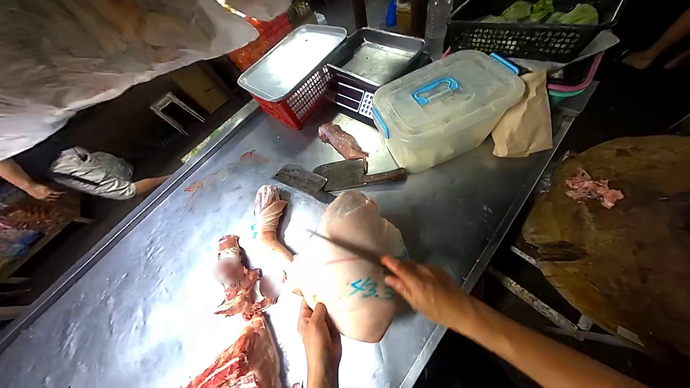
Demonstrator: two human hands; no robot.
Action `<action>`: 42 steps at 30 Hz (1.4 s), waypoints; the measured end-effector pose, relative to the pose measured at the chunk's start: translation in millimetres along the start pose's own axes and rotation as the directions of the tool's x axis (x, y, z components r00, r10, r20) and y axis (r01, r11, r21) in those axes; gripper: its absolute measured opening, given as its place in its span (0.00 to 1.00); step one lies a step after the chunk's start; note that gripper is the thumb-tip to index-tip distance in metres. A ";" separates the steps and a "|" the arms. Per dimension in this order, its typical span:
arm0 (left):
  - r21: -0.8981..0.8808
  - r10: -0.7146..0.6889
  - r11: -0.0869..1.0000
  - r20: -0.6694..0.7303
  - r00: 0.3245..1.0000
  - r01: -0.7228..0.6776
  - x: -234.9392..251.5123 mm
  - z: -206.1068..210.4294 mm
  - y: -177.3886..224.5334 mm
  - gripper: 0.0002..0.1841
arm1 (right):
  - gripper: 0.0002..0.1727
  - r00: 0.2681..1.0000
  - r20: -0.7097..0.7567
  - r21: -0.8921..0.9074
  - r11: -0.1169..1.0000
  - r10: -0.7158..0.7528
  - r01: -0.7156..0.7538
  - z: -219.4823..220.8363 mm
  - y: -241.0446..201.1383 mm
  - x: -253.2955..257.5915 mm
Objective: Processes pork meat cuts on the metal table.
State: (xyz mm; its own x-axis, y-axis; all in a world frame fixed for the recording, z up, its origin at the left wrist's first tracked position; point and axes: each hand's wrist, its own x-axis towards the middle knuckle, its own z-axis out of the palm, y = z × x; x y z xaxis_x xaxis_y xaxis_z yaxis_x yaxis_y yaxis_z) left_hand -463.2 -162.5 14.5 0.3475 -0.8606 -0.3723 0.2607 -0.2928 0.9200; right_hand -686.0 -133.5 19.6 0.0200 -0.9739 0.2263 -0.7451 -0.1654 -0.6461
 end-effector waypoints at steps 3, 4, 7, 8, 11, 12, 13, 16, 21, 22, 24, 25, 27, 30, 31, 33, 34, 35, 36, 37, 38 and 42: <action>0.013 0.030 0.999 -0.065 0.997 -0.029 -4.8 9.3 -7.9 0.13 | 0.30 0.873 0.334 0.103 0.907 0.354 -0.408 -12.9 59.7 18.9; 0.012 0.025 1.000 -0.103 0.994 -0.024 -6.7 11.8 -11.1 0.12 | 0.30 0.831 0.390 0.123 0.871 0.398 -0.475 -13.5 70.5 16.0; -0.022 0.015 1.000 -0.140 0.990 -0.018 -5.5 17.7 -19.5 0.13 | 0.28 0.937 0.227 0.186 0.933 0.264 -0.308 -8.4 34.7 -12.1; -0.022 0.015 1.000 -0.132 0.991 -0.018 -5.6 15.5 -20.1 0.13 | 0.26 0.985 0.095 0.185 0.969 0.147 -0.162 1.5 17.0 -22.6; -0.008 0.037 0.999 -0.082 0.996 -0.038 -8.7 5.0 -20.8 0.15 | 0.25 0.996 -0.051 0.171 0.983 0.079 -0.069 24.4 18.2 -22.9; 0.005 0.038 0.999 -0.073 0.997 -0.038 -10.0 2.3 -20.9 0.15 | 0.26 0.979 0.063 0.201 0.959 0.193 -0.202 21.1 34.3 -17.5; 0.020 0.035 0.999 -0.064 0.997 -0.034 -11.5 -1.0 -21.0 0.15 | 0.29 0.920 0.228 0.235 0.899 0.317 -0.368 15.3 53.3 -12.1; 0.046 0.008 0.999 0.021 1.000 -0.009 -6.1 -11.3 -25.0 0.18 | 0.30 0.820 0.395 0.272 0.800 0.414 -0.535 -0.8 69.8 -19.7; 0.049 0.041 0.998 -0.064 0.997 -0.038 -12.4 -7.5 -34.2 0.15 | 0.25 0.984 -0.041 0.287 0.945 0.176 -0.157 28.3 10.1 -74.0; 0.030 0.042 0.999 -0.058 0.997 -0.040 -13.7 -7.2 -34.4 0.15 | 0.25 0.970 -0.013 0.293 0.928 0.243 -0.228 37.2 19.4 -77.1; 0.005 0.043 0.999 -0.046 0.998 -0.043 -13.0 -0.6 -35.9 0.14 | 0.28 0.880 0.181 0.348 0.808 0.440 -0.476 34.7 42.3 -70.3; 0.022 0.039 0.999 -0.058 0.998 -0.037 -16.4 1.0 -35.9 0.13 | 0.29 0.826 0.261 0.366 0.740 0.500 -0.564 29.6 45.0 -71.3; 0.017 0.046 0.999 -0.056 0.997 -0.046 -14.6 7.5 -37.3 0.13 | 0.29 0.848 0.233 0.359 0.768 0.476 -0.530 20.5 29.0 -78.7; 0.008 0.040 0.999 -0.018 0.999 -0.040 -10.3 3.2 -36.3 0.12 | 0.25 0.967 -0.030 0.212 0.947 0.255 -0.243 37.7 -4.3 -103.1; 0.009 0.029 1.000 0.004 1.000 -0.029 -5.4 1.8 -33.6 0.12 | 0.25 0.955 -0.006 0.203 0.935 0.298 -0.291 40.8 0.9 -104.4; 0.051 0.000 0.999 0.042 0.999 -0.002 -0.1 -1.2 -25.2 0.13 | 0.29 0.838 0.161 0.264 0.795 0.522 -0.546 38.8 23.1 -103.5; 0.103 0.000 0.995 0.044 0.999 -0.004 0.7 -3.0 -20.6 0.13 | 0.31 0.774 0.210 0.280 0.722 0.597 -0.633 37.2 28.7 -105.3; 0.166 0.013 0.986 0.041 0.999 -0.020 2.1 -4.9 -15.3 0.15 | 0.31 0.753 0.208 0.272 0.702 0.625 -0.658 35.8 23.0 -108.5; 0.231 0.042 0.972 0.032 0.999 -0.049 4.1 -2.9 -10.2 0.16 | 0.31 0.772 0.167 0.274 0.723 0.614 -0.634 34.8 8.0 -109.5; 0.289 0.069 0.954 0.033 0.997 -0.076 3.9 -2.8 -5.8 0.20 | 0.30 0.812 0.109 0.278 0.767 0.573 -0.578 37.6 -16.0 -111.2; 0.339 0.097 0.935 0.030 0.995 -0.102 3.7 -6.0 -1.9 0.23 | 0.28 0.864 0.021 0.273 0.828 0.503 -0.489 47.7 -45.7 -113.7; 0.368 0.120 0.922 0.026 0.992 -0.122 1.7 -13.6 21.9 0.27 | 0.24 0.929 -0.233 0.200 0.949 0.289 -0.245 107.4 -122.6 -103.0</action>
State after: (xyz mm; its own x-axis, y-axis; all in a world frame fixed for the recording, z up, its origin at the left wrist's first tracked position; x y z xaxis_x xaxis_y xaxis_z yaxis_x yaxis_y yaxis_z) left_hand -444.7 -164.7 32.4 0.3524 -0.9003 -0.2556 -0.1338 -0.3188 0.9383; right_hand -525.1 -29.7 -2.8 -0.3521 -0.9157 0.1935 -0.5787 0.0505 -0.8140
